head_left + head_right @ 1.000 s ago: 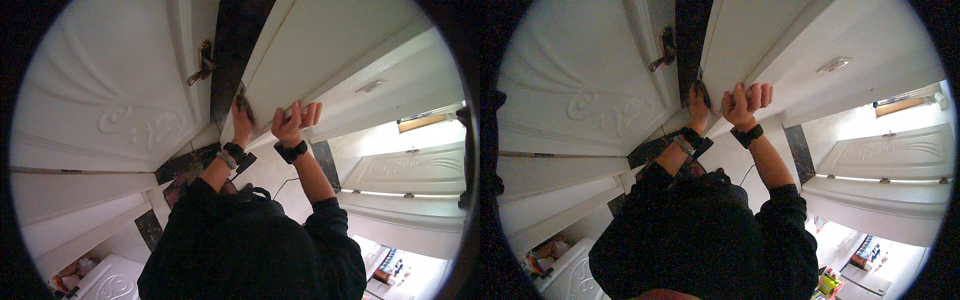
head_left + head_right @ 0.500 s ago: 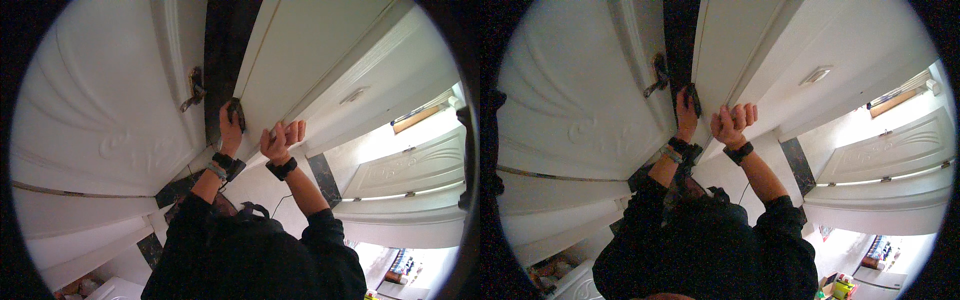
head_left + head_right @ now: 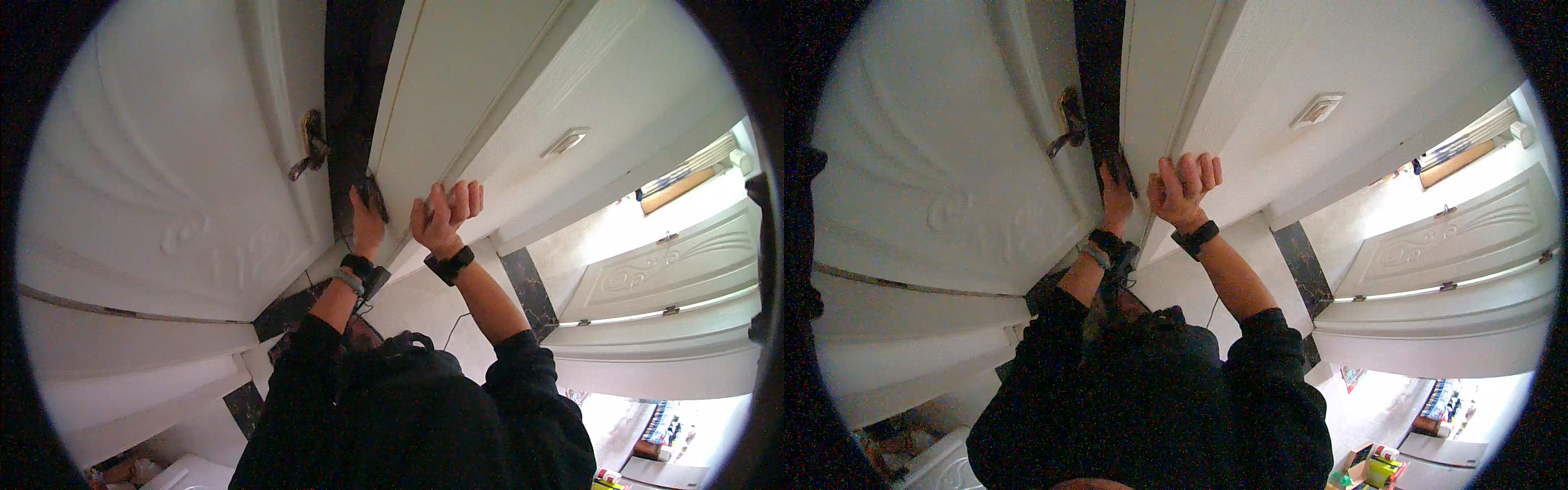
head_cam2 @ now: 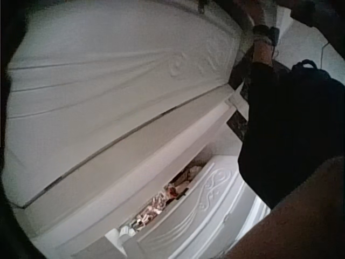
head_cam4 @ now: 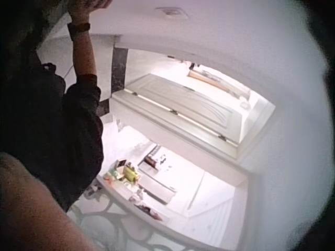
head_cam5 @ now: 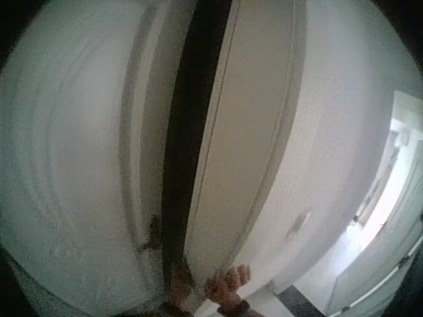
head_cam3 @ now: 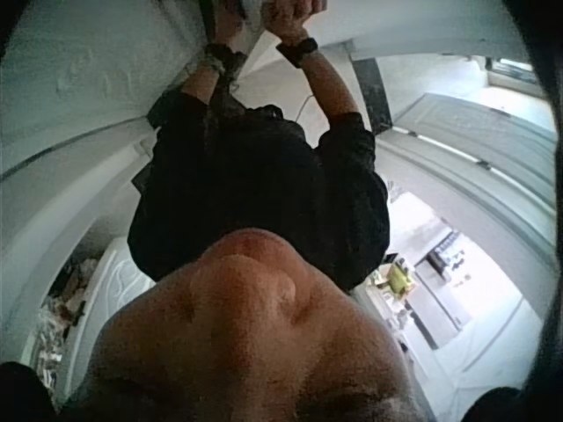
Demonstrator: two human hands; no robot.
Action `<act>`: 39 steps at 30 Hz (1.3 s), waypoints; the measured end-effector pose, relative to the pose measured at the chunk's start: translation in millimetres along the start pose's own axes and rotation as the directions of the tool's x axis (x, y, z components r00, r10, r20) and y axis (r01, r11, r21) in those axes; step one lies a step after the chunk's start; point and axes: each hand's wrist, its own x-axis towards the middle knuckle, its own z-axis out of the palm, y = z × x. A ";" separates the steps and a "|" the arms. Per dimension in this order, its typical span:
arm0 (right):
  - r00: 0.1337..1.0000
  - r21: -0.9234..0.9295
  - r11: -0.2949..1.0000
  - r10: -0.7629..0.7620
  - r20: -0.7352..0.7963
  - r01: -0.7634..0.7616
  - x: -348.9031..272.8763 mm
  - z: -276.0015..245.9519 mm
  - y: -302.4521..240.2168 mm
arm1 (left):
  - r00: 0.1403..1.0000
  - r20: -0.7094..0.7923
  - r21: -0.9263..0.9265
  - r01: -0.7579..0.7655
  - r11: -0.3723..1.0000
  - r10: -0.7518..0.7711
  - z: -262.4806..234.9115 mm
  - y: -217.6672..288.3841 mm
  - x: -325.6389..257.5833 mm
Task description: The person walks from a balcony into a bedroom and then to a hallway, carrying a small blue container. They then use a dark cloth to wipe the surface of a white door, focusing on the handle area and the door frame.
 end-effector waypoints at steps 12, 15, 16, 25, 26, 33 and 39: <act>0.997 0.020 0.998 0.052 -0.061 -0.051 -1.5 2.4 -0.5 | 0.984 0.020 -0.108 -0.174 0.979 0.177 6.1 4.7 -30.1; 0.998 0.031 0.998 0.052 -0.047 -0.050 1.0 2.0 0.4 | 0.910 0.146 0.022 0.390 0.921 -0.389 -6.2 -32.8 -51.7; 0.998 0.033 0.999 0.044 -0.037 -0.043 1.7 1.7 0.7 | 0.926 0.158 -0.052 0.356 0.933 -0.344 -7.1 -35.9 -53.3; 0.997 0.049 0.997 0.061 -0.047 -0.059 -4.0 5.7 2.5 | 0.987 0.081 -0.285 -0.110 0.952 0.139 19.0 13.9 -44.8; 0.997 0.044 0.998 0.057 -0.054 -0.054 -4.7 6.6 3.6 | 0.989 0.144 -0.425 0.041 0.904 0.022 17.1 -0.5 -47.1; 0.997 0.068 0.997 0.035 -0.070 -0.030 -5.1 7.5 7.9 | 0.952 0.210 -0.294 0.280 0.914 -0.224 21.0 -87.9 -79.3; 0.993 0.101 0.993 0.067 -0.102 -0.056 -2.6 8.8 6.4 | 0.950 0.109 -0.031 -0.290 0.956 0.292 17.4 -7.1 -90.3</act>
